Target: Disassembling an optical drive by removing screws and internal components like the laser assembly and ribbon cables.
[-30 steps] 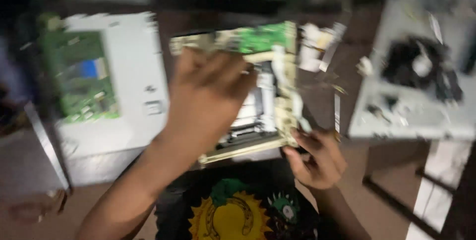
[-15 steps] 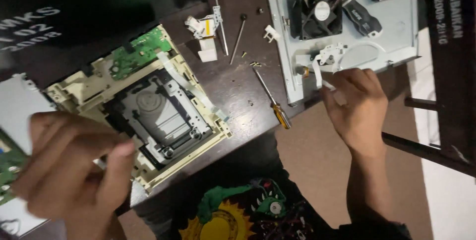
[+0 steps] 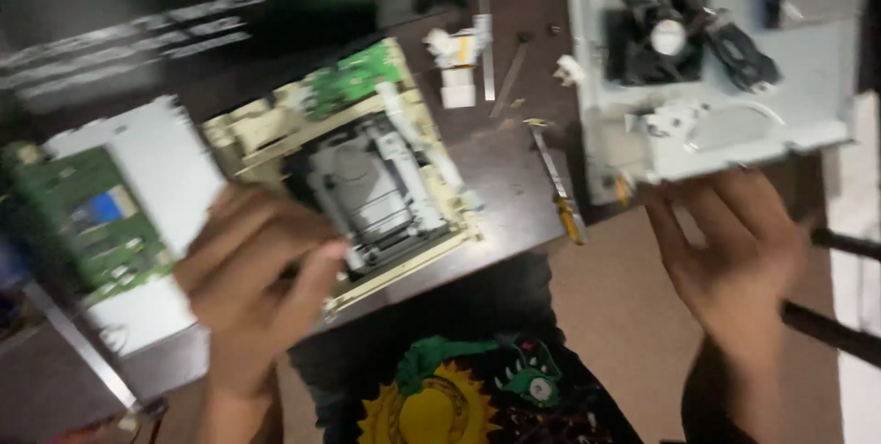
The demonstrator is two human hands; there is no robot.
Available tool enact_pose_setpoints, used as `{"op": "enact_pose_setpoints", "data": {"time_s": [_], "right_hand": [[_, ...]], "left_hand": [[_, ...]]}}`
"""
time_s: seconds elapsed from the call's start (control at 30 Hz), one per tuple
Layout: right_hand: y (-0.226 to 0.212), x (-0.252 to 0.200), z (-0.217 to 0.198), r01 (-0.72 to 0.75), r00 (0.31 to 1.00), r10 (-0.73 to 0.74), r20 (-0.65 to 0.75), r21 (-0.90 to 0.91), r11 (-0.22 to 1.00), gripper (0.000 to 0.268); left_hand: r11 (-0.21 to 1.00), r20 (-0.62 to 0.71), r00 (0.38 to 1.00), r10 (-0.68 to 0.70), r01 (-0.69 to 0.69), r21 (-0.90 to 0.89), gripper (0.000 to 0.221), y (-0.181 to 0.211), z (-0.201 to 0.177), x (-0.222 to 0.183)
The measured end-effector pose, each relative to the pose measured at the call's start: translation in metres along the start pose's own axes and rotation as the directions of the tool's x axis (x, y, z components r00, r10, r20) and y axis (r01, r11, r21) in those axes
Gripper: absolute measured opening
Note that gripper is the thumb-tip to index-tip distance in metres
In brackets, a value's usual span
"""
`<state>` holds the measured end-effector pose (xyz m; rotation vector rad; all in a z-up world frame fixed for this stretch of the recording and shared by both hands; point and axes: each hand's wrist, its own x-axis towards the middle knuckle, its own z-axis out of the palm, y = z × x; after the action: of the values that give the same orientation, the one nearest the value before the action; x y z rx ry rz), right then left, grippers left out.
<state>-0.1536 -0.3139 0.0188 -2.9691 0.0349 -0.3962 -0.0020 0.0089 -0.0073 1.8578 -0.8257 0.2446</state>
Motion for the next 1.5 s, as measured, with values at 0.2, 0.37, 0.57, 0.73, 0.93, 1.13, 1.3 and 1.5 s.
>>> {"op": "enact_pose_setpoints", "data": {"time_s": [0.2,0.37,0.57,0.73,0.93,1.13,1.3,1.5], "right_hand": [[-0.107,0.008,-0.022,-0.167,0.983,0.144,0.117,0.222,0.961,0.012],[-0.132,0.046,0.042,0.085,0.995,-0.096,0.017,0.324,0.942,0.016],[-0.143,0.058,0.070,0.063,0.995,-0.048,-0.087,0.177,0.982,0.015],[-0.143,0.064,0.076,0.092,0.991,-0.090,-0.098,0.013,0.996,0.018],[-0.137,0.061,0.093,0.033,0.995,-0.036,-0.094,-0.038,0.999,0.021],[-0.122,0.041,0.085,0.104,0.994,-0.101,-0.050,0.059,0.993,0.021],[-0.121,0.032,0.068,0.098,0.995,-0.100,0.008,0.115,0.988,0.017],[-0.116,0.027,0.066,0.047,0.998,-0.038,-0.052,0.170,0.984,0.024]], "left_hand": [[0.932,0.300,0.944,-0.135,0.224,-0.286,0.026,0.023,-0.002,-0.002],[0.932,0.275,0.943,-0.190,0.261,-0.252,0.028,0.009,0.000,0.009],[0.964,0.274,0.939,-0.210,0.246,-0.102,0.026,-0.013,0.000,0.025],[0.963,0.354,0.907,-0.229,0.264,-0.053,0.024,-0.028,0.010,0.028],[0.976,0.409,0.886,-0.217,0.203,0.077,0.024,-0.029,0.026,0.026],[0.942,0.357,0.924,-0.138,0.011,0.335,0.024,-0.030,0.033,0.023],[0.940,0.247,0.962,-0.117,0.026,0.340,0.019,-0.030,0.038,0.020],[0.939,0.240,0.967,-0.081,-0.006,0.343,0.015,-0.032,0.036,0.017]]}}
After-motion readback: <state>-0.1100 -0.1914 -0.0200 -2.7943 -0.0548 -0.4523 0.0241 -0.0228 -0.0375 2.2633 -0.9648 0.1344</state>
